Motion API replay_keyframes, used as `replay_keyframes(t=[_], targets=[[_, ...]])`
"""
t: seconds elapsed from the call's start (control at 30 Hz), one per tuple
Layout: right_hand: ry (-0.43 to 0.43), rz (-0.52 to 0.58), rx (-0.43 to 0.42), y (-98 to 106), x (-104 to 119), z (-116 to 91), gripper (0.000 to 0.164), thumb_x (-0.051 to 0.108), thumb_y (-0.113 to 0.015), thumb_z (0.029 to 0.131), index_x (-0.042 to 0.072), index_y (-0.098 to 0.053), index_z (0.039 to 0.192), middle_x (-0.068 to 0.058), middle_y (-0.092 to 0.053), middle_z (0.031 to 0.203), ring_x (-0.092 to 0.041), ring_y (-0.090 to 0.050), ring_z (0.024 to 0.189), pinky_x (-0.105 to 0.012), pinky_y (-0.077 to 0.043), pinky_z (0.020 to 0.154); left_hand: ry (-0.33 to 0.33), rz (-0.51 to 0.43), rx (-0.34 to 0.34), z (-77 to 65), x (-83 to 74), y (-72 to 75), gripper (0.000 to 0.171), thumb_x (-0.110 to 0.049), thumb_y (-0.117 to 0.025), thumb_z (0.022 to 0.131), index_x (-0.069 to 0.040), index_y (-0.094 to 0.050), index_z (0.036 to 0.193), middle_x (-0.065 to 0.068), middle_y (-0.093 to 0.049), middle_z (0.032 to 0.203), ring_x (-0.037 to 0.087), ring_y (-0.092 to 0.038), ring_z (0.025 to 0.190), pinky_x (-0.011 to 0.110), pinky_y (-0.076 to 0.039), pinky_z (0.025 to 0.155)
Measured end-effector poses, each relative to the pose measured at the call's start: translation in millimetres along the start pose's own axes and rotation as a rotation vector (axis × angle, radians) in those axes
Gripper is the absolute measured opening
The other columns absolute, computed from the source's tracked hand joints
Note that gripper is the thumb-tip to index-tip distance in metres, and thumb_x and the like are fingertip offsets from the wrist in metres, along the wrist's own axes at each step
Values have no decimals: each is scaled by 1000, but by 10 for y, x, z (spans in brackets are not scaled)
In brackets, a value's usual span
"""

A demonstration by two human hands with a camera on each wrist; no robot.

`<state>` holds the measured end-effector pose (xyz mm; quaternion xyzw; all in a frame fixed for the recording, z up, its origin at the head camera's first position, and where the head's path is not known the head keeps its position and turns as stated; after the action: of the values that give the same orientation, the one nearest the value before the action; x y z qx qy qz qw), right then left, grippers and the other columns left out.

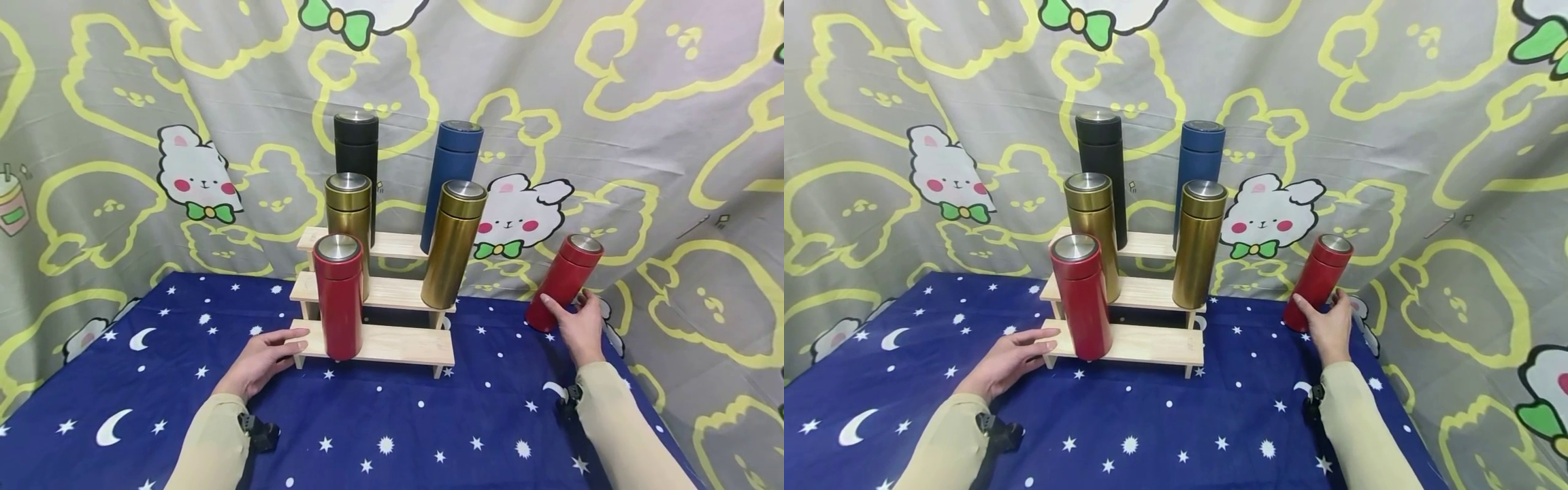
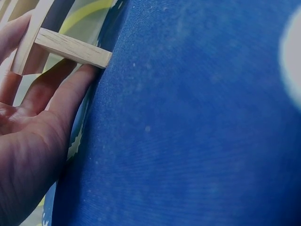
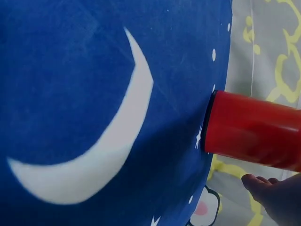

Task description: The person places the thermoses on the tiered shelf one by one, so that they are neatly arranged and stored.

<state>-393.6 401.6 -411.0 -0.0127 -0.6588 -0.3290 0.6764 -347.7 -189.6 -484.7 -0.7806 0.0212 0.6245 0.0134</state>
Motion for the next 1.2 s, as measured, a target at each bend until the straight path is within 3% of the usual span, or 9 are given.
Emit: replay_keyframes(t=[0.23, 0.53, 0.83, 1.2], targets=[[39, -25, -3, -15, 47, 49, 96, 42, -69, 90, -1, -12, 155, -26, -28, 152, -42, -31, 138, -56, -29, 111, -7, 4, 2, 1, 6, 1, 51, -22, -77, 88, 0, -62, 132, 20, -43, 145, 21, -57, 113, 42, -46, 100], [7, -25, 20, -22, -14, 124, 102, 46, -68, 90, -1, -4, 155, -27, -24, 155, -42, -30, 139, -56, -28, 111, -6, -3, 8, -1, 1, -5, 52, -21, -77, 88, 0, -61, 132, 21, -41, 146, 22, -56, 115, 41, -46, 100], [29, -39, -45, 4, 28, 133, 79, 39, -62, 96, -5, -26, 150, -28, -42, 143, -40, -45, 129, -51, -39, 106, -9, -1, 2, -8, 0, 5, 50, -21, -77, 88, 0, -62, 131, 21, -42, 146, 22, -56, 115, 42, -46, 100], [11, -35, -70, 20, -25, 113, 79, 44, -63, 94, -1, -31, 150, -25, -46, 142, -38, -46, 127, -51, -41, 104, -14, -1, 18, -3, 7, -5, 50, -21, -76, 89, 0, -61, 132, 20, -43, 145, 21, -57, 113, 43, -46, 100]])
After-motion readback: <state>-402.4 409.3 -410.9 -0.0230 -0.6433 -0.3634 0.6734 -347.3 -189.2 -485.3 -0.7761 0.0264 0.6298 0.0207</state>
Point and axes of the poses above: each hand's wrist, its own z-axis towards the middle knuckle, its own y-axis out of the back of the hand, x = y × z, the point moved 10 cm from there along z, towards the middle knuckle
